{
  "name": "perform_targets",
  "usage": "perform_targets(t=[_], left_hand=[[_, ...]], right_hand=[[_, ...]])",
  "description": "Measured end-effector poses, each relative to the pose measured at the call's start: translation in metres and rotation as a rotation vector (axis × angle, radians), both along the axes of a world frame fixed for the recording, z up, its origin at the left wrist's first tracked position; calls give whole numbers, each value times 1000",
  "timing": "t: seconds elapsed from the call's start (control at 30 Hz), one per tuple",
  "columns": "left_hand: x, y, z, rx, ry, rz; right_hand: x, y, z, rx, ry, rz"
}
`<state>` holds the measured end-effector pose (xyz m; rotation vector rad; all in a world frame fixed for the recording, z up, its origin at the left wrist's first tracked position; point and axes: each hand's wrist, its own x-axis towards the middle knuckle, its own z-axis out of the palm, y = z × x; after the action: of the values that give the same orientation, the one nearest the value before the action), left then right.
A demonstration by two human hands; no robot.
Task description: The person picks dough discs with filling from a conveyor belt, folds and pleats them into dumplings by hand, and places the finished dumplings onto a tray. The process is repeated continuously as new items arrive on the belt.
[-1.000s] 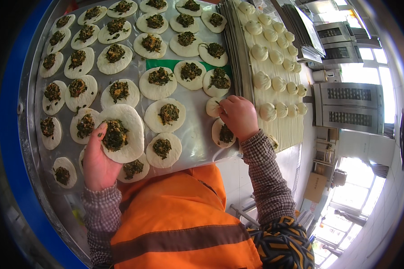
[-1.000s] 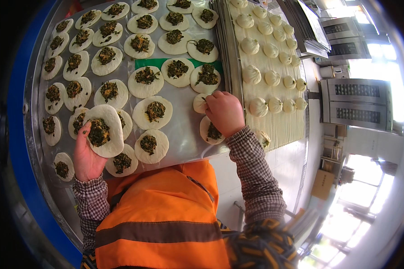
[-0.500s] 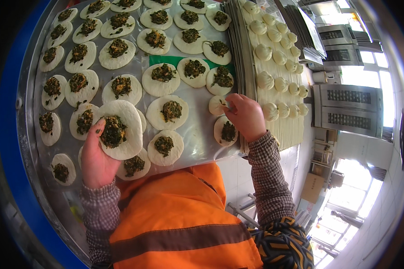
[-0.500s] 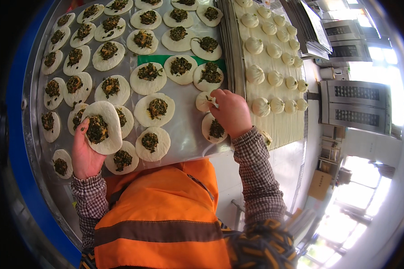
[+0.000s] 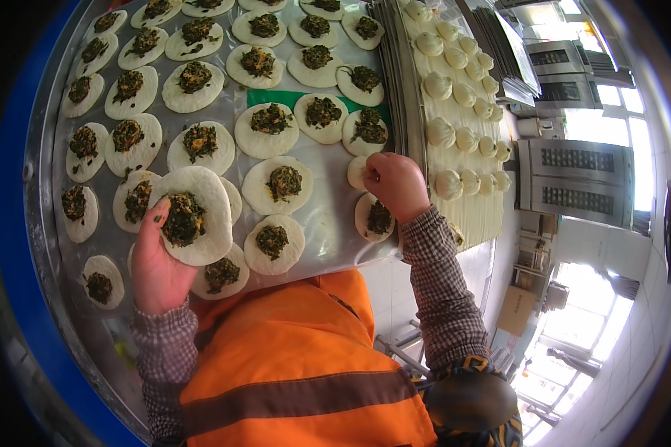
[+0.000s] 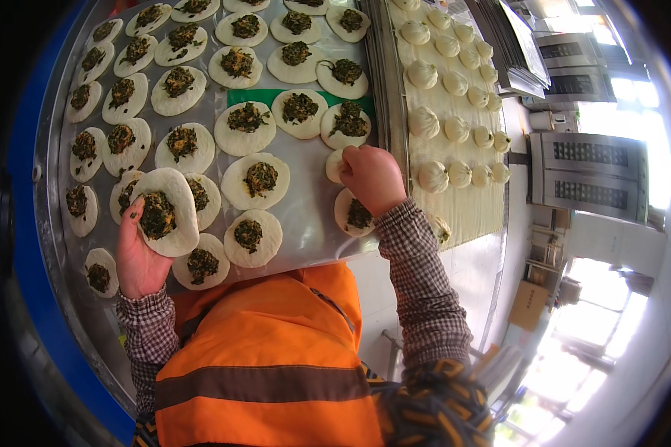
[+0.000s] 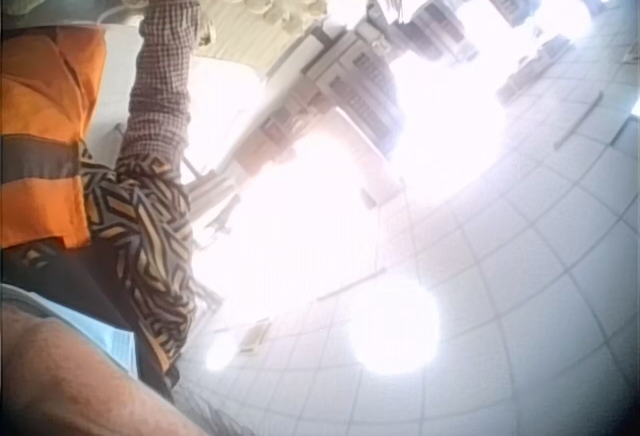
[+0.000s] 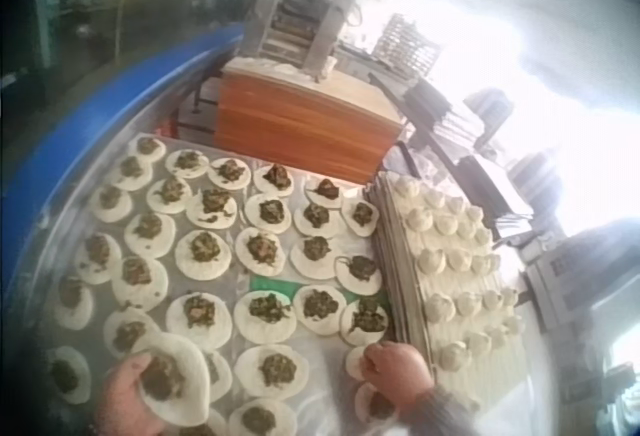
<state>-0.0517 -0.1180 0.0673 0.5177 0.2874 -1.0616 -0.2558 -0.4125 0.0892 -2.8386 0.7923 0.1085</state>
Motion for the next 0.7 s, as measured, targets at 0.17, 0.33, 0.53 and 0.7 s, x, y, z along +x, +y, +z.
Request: perform_targets(t=[0.17, 0.33, 0.53, 0.7], left_hand=[[1, 2, 2, 66, -22, 20], [1, 6, 0, 94, 16, 4], [-8, 3, 6, 181, -80, -40], [-32, -11, 14, 207, -265, -78]], right_hand=[[-6, 14, 33, 71, -32, -222], [-5, 19, 23, -1, -40, -208], [3, 27, -8, -53, 66, -174], [-28, 36, 43, 8, -243, -122]])
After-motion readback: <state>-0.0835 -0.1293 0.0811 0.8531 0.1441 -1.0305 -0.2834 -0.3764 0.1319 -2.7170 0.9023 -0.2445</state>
